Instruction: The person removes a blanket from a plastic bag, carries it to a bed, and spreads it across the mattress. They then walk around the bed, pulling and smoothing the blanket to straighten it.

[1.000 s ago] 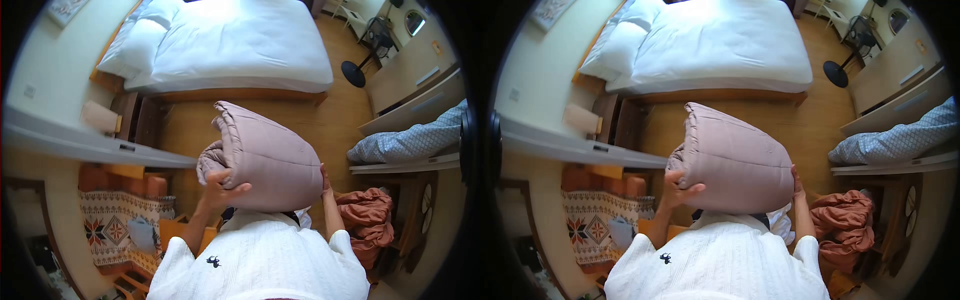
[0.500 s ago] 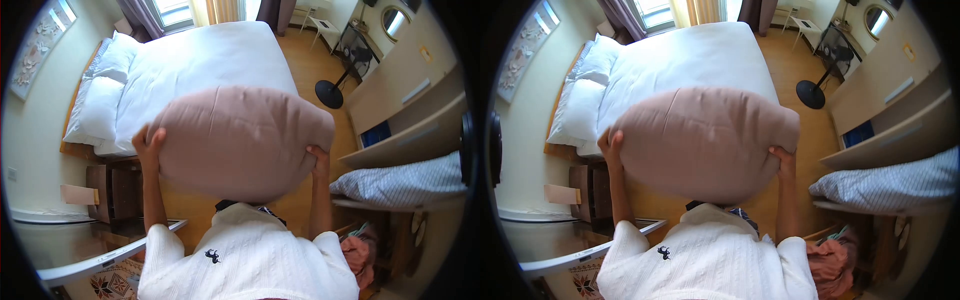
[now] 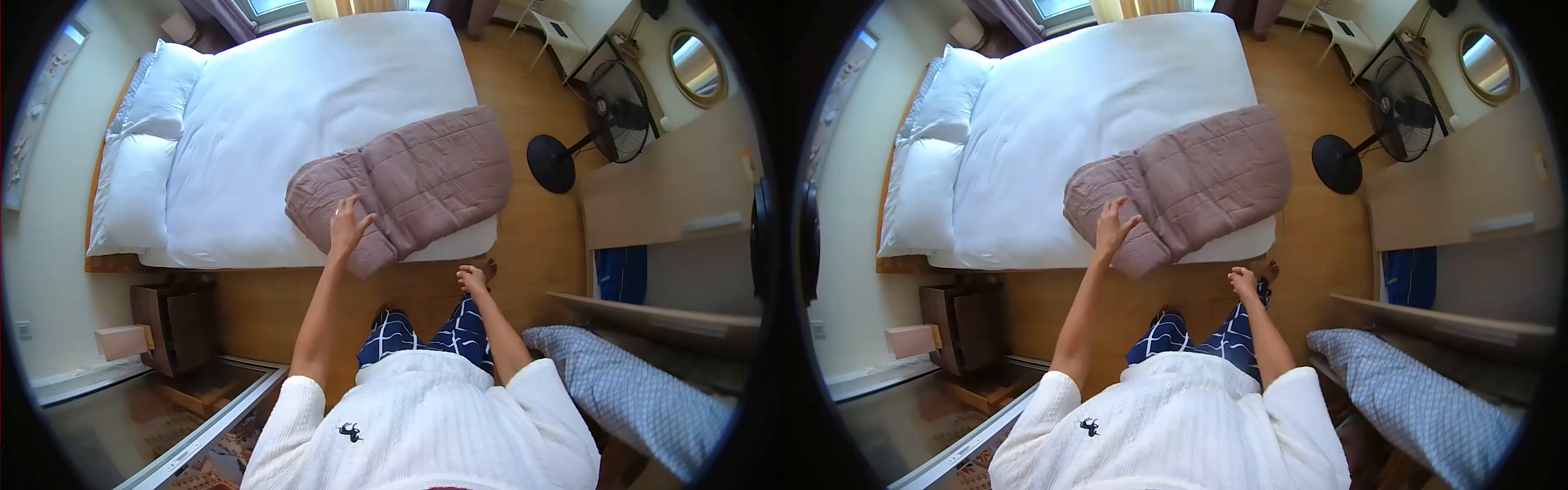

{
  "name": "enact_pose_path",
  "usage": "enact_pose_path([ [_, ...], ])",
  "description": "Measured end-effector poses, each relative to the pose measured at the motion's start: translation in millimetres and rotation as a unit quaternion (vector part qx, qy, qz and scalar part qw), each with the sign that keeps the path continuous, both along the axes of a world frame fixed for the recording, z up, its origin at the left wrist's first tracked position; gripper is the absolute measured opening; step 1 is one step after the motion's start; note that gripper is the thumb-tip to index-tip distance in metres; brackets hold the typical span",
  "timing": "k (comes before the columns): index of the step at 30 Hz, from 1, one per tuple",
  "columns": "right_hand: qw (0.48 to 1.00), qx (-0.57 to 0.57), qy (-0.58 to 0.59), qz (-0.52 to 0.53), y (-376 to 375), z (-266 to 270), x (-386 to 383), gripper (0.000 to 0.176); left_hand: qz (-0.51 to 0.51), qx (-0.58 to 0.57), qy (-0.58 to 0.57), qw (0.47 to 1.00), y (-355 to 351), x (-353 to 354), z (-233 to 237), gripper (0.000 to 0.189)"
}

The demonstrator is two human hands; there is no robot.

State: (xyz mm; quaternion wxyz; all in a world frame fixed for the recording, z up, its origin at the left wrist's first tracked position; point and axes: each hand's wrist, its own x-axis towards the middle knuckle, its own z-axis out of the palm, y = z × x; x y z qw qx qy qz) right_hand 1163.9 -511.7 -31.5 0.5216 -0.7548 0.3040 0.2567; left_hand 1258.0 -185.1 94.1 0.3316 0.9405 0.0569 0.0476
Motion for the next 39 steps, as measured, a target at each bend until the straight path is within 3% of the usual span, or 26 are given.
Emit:
enact_pose_path([
  [1, 0.999, -0.016, -0.011, 0.044, -18, 6, 16, 0.024, 0.058, -0.052, 0.036, 0.996, 0, 5, -37, 0.063],
  [2, 0.990, -0.047, -0.085, 0.099, -43, 0, 29, 0.024, 0.193, 0.007, 0.069, 0.979, 1, 9, -88, 0.074],
  [3, 0.972, -0.076, -0.157, 0.157, -72, -9, 40, 0.023, 0.324, 0.067, 0.103, 0.938, 4, 7, -128, 0.084],
  [5, 0.978, -0.040, -0.113, 0.169, -131, 2, 64, 0.024, 0.498, 0.124, 0.234, 0.826, -7, -12, -155, 0.104],
  [6, 0.983, -0.001, -0.079, 0.165, -166, 3, 80, 0.024, 0.515, 0.146, 0.334, 0.776, -10, -16, -171, 0.114],
  [8, 0.986, 0.032, -0.024, 0.161, -234, -6, 118, 0.022, 0.517, 0.161, 0.321, 0.777, 7, -30, -201, 0.099],
  [10, 0.988, 0.015, 0.041, 0.146, -301, -13, 137, 0.019, 0.509, 0.192, 0.334, 0.770, -10, -10, -154, 0.074],
  [12, 0.984, 0.030, 0.067, 0.162, -345, -15, 184, 0.022, 0.471, 0.258, 0.216, 0.816, -39, 10, -127, 0.046],
  [16, 0.978, 0.036, 0.033, 0.203, -334, -29, 314, 0.055, 0.442, 0.128, 0.128, 0.879, -74, 17, -133, 0.016],
  [18, 0.966, -0.021, -0.048, 0.255, -309, -57, 374, 0.059, 0.381, -0.114, 0.057, 0.916, -144, 43, -110, 0.015],
  [22, 0.960, -0.031, -0.085, 0.265, -240, -92, 463, 0.088, 0.356, -0.384, 0.100, 0.846, -281, 68, -77, 0.015],
  [25, 0.972, 0.080, -0.034, 0.219, -197, -82, 481, 0.078, 0.389, -0.445, 0.133, 0.796, -340, 69, -50, 0.021],
  [27, 0.952, 0.115, -0.054, 0.277, -182, -69, 478, 0.051, 0.455, -0.494, 0.145, 0.727, -364, 80, -33, 0.025],
  [29, 0.918, 0.094, -0.082, 0.377, -162, -46, 450, 0.028, 0.499, -0.557, 0.083, 0.659, -361, 91, -21, 0.030],
  [30, 0.851, 0.102, -0.225, 0.463, -155, -29, 418, 0.027, 0.524, -0.592, 0.040, 0.611, -349, 101, -16, 0.033],
  [31, 0.773, 0.147, -0.205, 0.581, -149, 28, 396, 0.027, 0.548, -0.622, -0.004, 0.559, -337, 108, -9, 0.036],
  [32, 0.682, 0.203, -0.181, 0.679, -143, 88, 375, 0.028, 0.552, -0.600, 0.032, 0.579, -328, 113, 1, 0.039],
  [33, 0.573, 0.268, -0.238, 0.737, -139, 125, 355, 0.036, 0.552, -0.576, 0.076, 0.597, -317, 117, 15, 0.042],
  [34, 0.500, 0.320, -0.240, 0.768, -143, 141, 331, 0.041, 0.546, -0.553, 0.119, 0.617, -305, 125, 27, 0.044],
  [35, 0.463, 0.373, -0.232, 0.770, -148, 140, 309, 0.042, 0.534, -0.529, 0.158, 0.640, -291, 136, 37, 0.047],
  [36, 0.391, 0.372, -0.179, 0.823, -141, 158, 313, 0.042, 0.519, -0.503, 0.191, 0.664, -279, 142, 45, 0.050],
  [38, 0.440, 0.460, -0.135, 0.759, -134, 151, 335, 0.043, 0.589, -0.484, 0.111, 0.637, -292, 85, -28, 0.047],
  [39, 0.462, 0.503, -0.107, 0.722, -131, 142, 348, 0.043, 0.659, -0.413, 0.012, 0.629, -310, 86, -15, 0.041],
])
